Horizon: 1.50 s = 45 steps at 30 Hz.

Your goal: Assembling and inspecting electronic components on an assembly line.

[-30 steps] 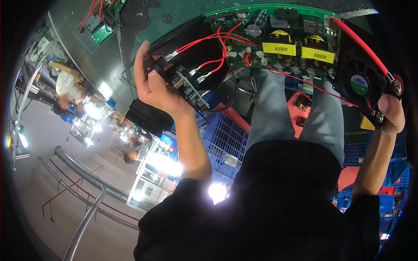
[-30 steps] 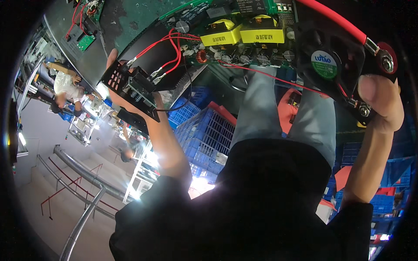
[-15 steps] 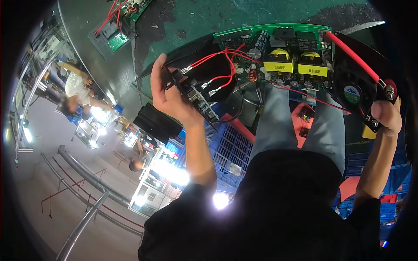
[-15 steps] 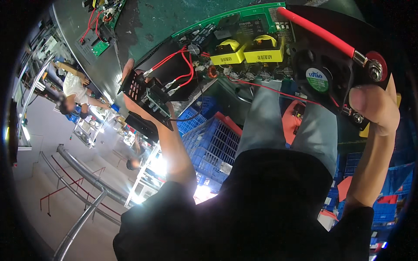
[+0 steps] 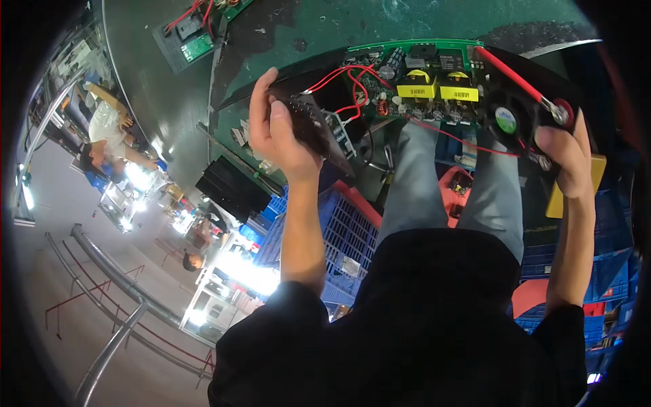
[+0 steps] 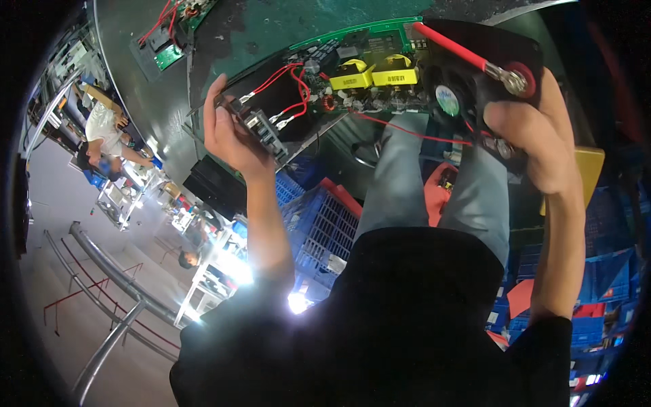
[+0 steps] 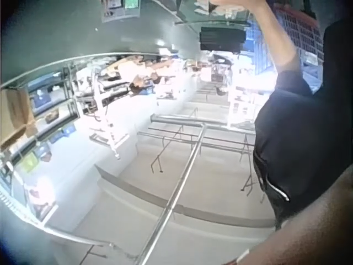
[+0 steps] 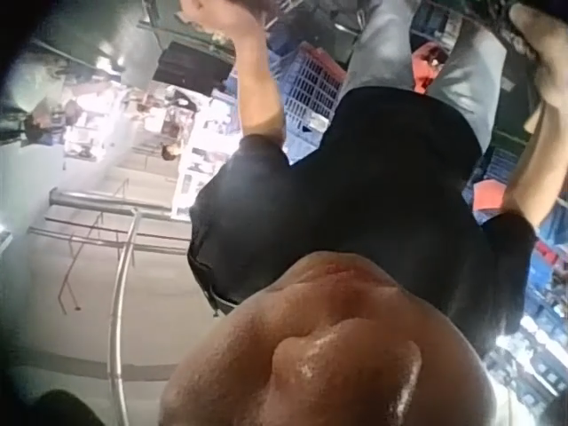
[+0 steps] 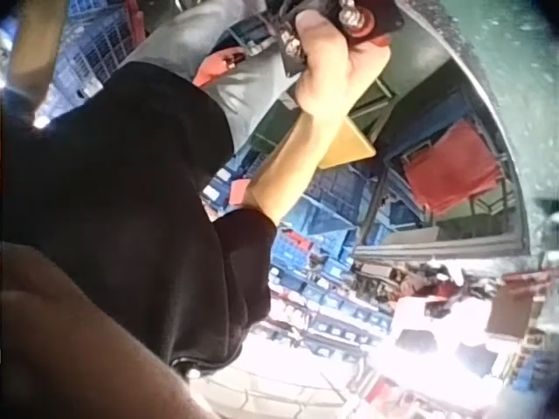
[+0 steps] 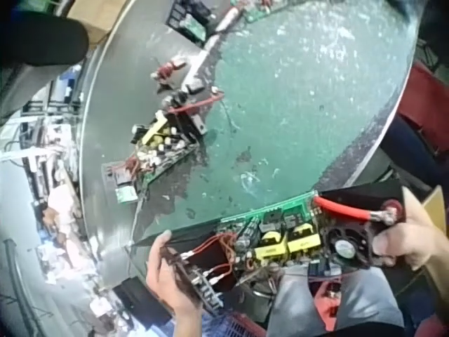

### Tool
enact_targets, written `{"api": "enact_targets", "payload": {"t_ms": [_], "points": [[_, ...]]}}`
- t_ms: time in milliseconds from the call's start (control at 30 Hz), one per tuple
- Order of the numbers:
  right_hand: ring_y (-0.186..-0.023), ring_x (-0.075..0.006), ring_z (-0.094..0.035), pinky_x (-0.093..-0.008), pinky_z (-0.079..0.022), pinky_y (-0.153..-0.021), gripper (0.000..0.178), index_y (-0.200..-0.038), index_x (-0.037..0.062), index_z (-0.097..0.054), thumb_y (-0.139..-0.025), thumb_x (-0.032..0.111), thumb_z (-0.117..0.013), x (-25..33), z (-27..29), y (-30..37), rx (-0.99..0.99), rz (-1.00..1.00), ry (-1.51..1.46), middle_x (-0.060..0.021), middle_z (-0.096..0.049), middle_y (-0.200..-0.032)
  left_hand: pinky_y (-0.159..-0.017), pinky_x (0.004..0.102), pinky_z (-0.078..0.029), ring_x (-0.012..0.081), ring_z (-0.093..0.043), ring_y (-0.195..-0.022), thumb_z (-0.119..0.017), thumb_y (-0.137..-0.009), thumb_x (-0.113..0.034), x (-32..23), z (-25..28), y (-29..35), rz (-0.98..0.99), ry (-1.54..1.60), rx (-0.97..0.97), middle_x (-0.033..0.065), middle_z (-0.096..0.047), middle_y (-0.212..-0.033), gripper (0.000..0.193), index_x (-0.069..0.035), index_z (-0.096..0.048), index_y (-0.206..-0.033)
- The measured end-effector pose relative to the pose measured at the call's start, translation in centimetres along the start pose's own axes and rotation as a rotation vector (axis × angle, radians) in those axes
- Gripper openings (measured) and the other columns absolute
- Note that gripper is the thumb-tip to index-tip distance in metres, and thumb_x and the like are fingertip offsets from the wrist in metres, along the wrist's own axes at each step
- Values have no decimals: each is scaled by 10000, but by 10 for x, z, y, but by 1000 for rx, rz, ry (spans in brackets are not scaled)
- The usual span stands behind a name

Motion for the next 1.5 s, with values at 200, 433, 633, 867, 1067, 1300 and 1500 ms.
{"api": "enact_targets", "payload": {"t_ms": [200, 433, 633, 867, 1067, 1300, 1500], "points": [[-920, -105, -520, -243, -403, -811, 381, -1180, -2, -558, -846, 179, -554, 16, -21, -14, 232, 60, 266, -16, -599, -995, -818, 248, -459, 130, -587, -892, -423, -936, -133, 2, 6, -3, -7, 62, 13, 97, -631, -1032, 374, 89, -564, -1202], [-744, -50, -497, -233, -373, -698, 298, -918, -7, -667, -920, 281, -591, 35, -30, 1, 26, 154, 189, 33, -603, -794, -685, 243, -442, 95, -534, -725, -561, -959, -213, -6, 27, -9, 22, -77, 15, 46, -605, -834, 309, 31, -578, -1147], [-855, -76, -568, -235, -420, -793, 357, -1044, -28, -678, -954, 301, -574, 46, -37, 20, -44, 309, 261, -15, -674, -929, -897, 478, -397, 367, -540, -1010, -569, -895, -361, -6, 97, -10, -196, -831, -204, 212, -581, -1049, 557, -5, -446, -1305], [-913, -119, -582, -273, -446, -841, 367, -1105, -38, -651, -943, 285, -588, 46, -47, 26, -76, 233, 220, -59, -670, -1007, -886, 514, -408, 428, -506, -1053, -551, -884, -422, 22, 124, 1, 63, -684, -147, 299, -499, -1148, 752, -67, -228, -1463], [-943, -133, -594, -277, -447, -859, 348, -1121, -27, -650, -944, 265, -582, 62, -41, 27, -31, 249, 256, -69, -668, -1056, -951, 512, -401, 463, -530, -1114, -505, -899, -481, 16, 132, -3, 163, -619, -102, 299, -541, -1210, 749, -49, -226, -1445], [-900, -119, -583, -263, -445, -823, 332, -1092, -6, -658, -943, 282, -582, 83, -67, 31, 21, 222, 358, -45, -660, -994, -983, 479, -386, 403, -556, -1139, -481, -893, -561, 27, 148, -9, 194, -363, 40, 204, -606, -1212, 729, -34, -324, -1371], [-904, -108, -566, -252, -426, -827, 350, -1100, -7, -663, -937, 294, -591, 87, -62, 19, 57, 264, 352, -32, -663, -1011, -683, 356, -520, 227, -604, -826, -538, -889, -567, 31, 135, -11, 224, -298, 15, 135, -601, -1055, 740, -23, -336, -1347]]}}
Point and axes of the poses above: each hand's wrist, its own y-axis away from the middle knuckle, its own z-axis out of the back of the hand, x = y × z, the point moved 8 cm from there along -y, towards the middle knuckle
